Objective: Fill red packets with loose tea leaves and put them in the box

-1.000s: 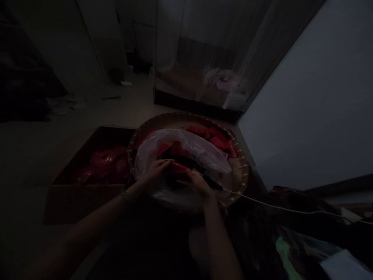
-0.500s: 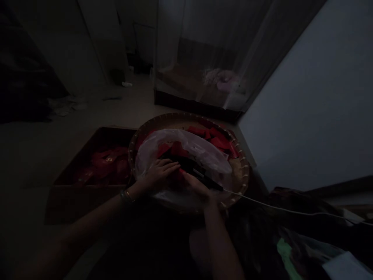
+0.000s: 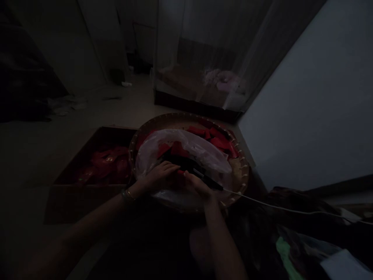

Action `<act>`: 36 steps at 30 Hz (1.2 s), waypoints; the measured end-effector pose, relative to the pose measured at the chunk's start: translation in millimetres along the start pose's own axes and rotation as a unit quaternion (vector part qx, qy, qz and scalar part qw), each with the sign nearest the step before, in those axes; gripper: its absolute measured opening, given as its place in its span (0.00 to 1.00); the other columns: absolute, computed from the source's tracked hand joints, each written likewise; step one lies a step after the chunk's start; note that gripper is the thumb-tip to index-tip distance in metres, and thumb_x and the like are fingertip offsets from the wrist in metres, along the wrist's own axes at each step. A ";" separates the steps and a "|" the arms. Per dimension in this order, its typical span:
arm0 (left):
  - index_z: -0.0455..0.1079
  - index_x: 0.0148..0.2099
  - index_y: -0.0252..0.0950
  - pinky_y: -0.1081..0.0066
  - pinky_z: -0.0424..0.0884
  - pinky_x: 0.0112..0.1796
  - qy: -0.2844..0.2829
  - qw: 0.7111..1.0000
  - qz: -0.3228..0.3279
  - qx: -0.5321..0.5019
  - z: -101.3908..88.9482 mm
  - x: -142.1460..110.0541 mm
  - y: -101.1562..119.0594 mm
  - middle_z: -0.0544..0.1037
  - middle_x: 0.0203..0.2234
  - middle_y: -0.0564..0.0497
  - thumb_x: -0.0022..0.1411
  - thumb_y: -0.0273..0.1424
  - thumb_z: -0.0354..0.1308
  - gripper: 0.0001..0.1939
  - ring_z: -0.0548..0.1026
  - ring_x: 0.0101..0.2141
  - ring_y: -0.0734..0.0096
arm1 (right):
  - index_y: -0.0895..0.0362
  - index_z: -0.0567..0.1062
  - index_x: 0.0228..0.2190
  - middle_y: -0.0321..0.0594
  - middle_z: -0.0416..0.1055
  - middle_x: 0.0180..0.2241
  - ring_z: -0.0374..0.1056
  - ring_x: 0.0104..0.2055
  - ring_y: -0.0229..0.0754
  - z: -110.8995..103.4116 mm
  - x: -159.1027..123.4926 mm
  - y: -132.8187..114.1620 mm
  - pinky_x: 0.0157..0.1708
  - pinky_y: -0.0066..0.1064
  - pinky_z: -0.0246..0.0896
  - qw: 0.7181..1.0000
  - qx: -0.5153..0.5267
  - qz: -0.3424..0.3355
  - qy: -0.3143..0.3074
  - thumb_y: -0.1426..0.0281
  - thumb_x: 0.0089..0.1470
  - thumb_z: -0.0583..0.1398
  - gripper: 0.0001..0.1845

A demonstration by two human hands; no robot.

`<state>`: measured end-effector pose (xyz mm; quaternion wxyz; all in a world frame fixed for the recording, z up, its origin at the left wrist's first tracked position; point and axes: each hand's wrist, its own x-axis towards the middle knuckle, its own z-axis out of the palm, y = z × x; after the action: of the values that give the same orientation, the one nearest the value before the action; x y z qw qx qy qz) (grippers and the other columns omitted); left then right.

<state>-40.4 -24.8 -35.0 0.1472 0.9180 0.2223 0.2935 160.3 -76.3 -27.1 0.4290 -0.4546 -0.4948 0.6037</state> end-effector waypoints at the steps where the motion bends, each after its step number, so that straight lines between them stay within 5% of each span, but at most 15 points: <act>1: 0.58 0.60 0.35 0.59 0.67 0.48 -0.001 1.000 -0.005 0.005 0.8 -0.4 -0.8 0.71 0.50 0.42 0.54 0.26 0.57 0.30 0.67 0.48 0.59 | 0.58 0.76 0.34 0.43 0.75 0.33 0.72 0.37 0.42 0.8 -1.2 -1.9 0.39 0.39 0.70 1.000 0.014 0.007 -0.008 0.50 0.51 0.56 0.24; 6: 0.61 0.58 0.33 0.60 0.67 0.47 0.008 0.999 -0.036 0.029 5.8 -2.4 -5.6 0.71 0.47 0.42 0.51 0.26 0.58 0.30 0.67 0.47 0.58 | 0.57 0.74 0.41 0.48 0.75 0.40 0.72 0.43 0.47 -2.5 -8.7 -16.8 0.43 0.45 0.67 0.992 0.091 0.050 -0.078 0.49 0.53 0.54 0.27; 9: 0.62 0.56 0.32 0.60 0.67 0.46 0.023 0.998 -0.056 0.027 5.4 -2.3 -5.9 0.72 0.46 0.41 0.50 0.26 0.59 0.29 0.68 0.46 0.58 | 0.56 0.75 0.40 0.47 0.75 0.40 0.72 0.42 0.47 -11.9 -10.4 -20.0 0.44 0.46 0.66 0.992 0.104 0.060 -0.027 0.50 0.54 0.52 0.25; 14: 0.66 0.52 0.33 0.62 0.67 0.46 0.034 0.995 -0.097 0.013 2.1 0.1 -2.5 0.73 0.45 0.43 0.50 0.25 0.59 0.24 0.69 0.45 0.60 | 0.58 0.77 0.28 0.41 0.75 0.28 0.71 0.32 0.44 -20.2 -9.8 -6.6 0.36 0.39 0.66 0.984 -0.161 0.053 0.059 0.56 0.50 0.58 0.18; 20: 0.66 0.53 0.35 0.63 0.67 0.45 -0.037 0.989 -0.138 0.023 2.7 0.3 -2.2 0.73 0.45 0.45 0.50 0.29 0.61 0.25 0.69 0.45 0.59 | 0.57 0.75 0.41 0.40 0.76 0.35 0.71 0.35 0.42 -13.3 -2.8 13.5 0.36 0.33 0.63 0.937 -0.342 -0.013 0.075 0.66 0.50 0.58 0.16; 24: 0.64 0.54 0.36 0.62 0.65 0.48 -0.050 0.986 -0.157 0.030 6.1 -0.9 -6.8 0.71 0.50 0.45 0.50 0.30 0.63 0.28 0.67 0.49 0.58 | 0.60 0.74 0.42 0.42 0.74 0.31 0.69 0.32 0.41 -8.8 9.1 19.3 0.34 0.32 0.62 0.872 -0.461 0.011 0.166 0.67 0.49 0.59 0.18; 28: 0.65 0.53 0.36 0.63 0.65 0.49 -0.053 0.986 -0.159 0.020 9.5 -1.9 -11.0 0.71 0.49 0.44 0.51 0.29 0.63 0.26 0.68 0.48 0.59 | 0.60 0.77 0.37 0.46 0.75 0.33 0.70 0.35 0.44 -1.1 18.5 16.9 0.36 0.31 0.60 0.828 -0.544 0.009 0.137 0.65 0.53 0.58 0.14; 36: 0.69 0.46 0.36 0.65 0.66 0.45 -0.039 0.987 -0.151 -0.024 9.8 1.3 -11.3 0.75 0.41 0.46 0.55 0.28 0.59 0.14 0.71 0.44 0.63 | 0.59 0.77 0.37 0.46 0.77 0.35 0.72 0.36 0.46 7.3 27.2 10.0 0.35 0.31 0.61 0.854 -0.487 -0.019 0.183 0.64 0.53 0.58 0.14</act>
<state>-37.2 -15.9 -46.6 0.2204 0.8811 0.3451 0.2367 146.6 -52.9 -39.7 0.2470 -0.6985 -0.6462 0.1833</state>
